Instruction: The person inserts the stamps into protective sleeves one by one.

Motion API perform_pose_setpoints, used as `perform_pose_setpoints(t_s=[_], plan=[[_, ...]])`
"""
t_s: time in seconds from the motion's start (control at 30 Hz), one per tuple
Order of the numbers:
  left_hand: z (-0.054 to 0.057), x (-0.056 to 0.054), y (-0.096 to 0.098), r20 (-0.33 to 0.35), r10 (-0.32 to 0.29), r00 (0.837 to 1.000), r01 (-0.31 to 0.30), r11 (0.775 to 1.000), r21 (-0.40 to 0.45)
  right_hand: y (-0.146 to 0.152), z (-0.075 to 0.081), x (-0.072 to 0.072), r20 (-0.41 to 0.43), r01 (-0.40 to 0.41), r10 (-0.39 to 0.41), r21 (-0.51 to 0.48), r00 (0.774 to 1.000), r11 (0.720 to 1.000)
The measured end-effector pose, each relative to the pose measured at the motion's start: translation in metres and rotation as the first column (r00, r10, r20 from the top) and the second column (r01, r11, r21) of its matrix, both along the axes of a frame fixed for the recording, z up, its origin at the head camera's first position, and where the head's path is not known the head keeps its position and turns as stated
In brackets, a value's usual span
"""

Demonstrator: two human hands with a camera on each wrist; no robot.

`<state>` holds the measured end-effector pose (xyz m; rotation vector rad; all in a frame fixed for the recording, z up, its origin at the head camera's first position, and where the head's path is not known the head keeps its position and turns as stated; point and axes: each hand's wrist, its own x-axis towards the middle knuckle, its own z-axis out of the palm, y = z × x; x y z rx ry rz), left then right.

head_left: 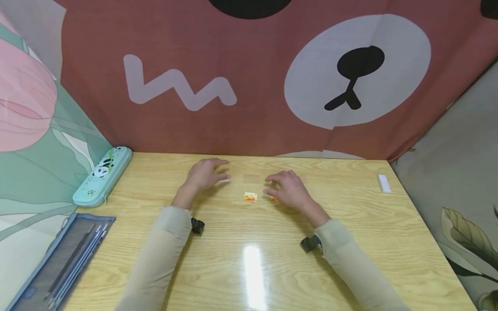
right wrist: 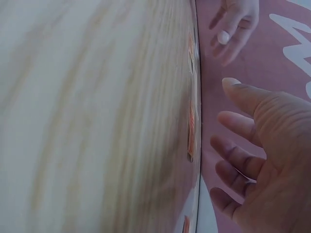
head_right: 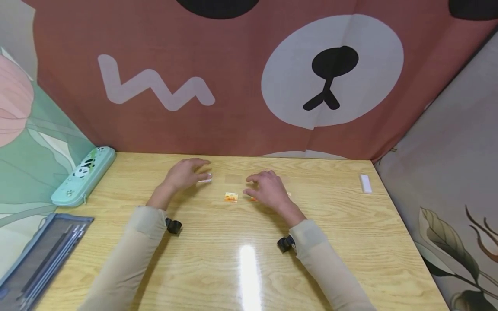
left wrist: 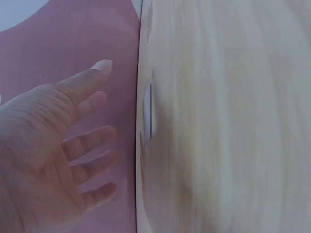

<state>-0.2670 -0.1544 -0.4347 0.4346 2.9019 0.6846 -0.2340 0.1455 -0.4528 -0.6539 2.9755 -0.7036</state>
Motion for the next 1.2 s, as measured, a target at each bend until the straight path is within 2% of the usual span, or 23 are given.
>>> perform_pose_setpoints(t_s=[0.13, 0.33, 0.6, 0.87, 1.07, 1.2], plan=[[0.001, -0.003, 0.015, -0.012, -0.02, 1.0, 0.02, 0.999, 0.034, -0.004, 0.002, -0.001, 0.001, -0.02, 0.02, 0.006, 1.0, 1.0], [-0.006, -0.006, 0.033, -0.024, -0.042, 0.999, 0.043, 0.998, 0.044, -0.011, 0.004, -0.002, 0.005, -0.071, 0.071, 0.043, 0.997, 0.997], [-0.014, -0.008, 0.047, -0.117, -0.069, 0.991, 0.065, 0.997, -0.034, -0.019, 0.004, 0.0, 0.043, -0.085, 0.081, 0.089, 0.996, 0.992], [-0.021, -0.007, 0.054, -0.058, -0.057, 0.997, 0.054, 0.998, -0.036, -0.025, 0.0, -0.001, 0.061, -0.125, 0.121, 0.061, 0.991, 0.99], [-0.024, -0.009, 0.057, -0.04, -0.043, 0.998, 0.043, 0.999, 0.011, -0.029, -0.001, -0.001, 0.021, -0.146, 0.145, 0.098, 0.989, 0.984], [-0.023, -0.01, 0.059, -0.024, -0.016, 1.0, 0.016, 1.0, 0.002, -0.032, 0.001, 0.0, 0.031, -0.16, 0.158, 0.114, 0.987, 0.98]])
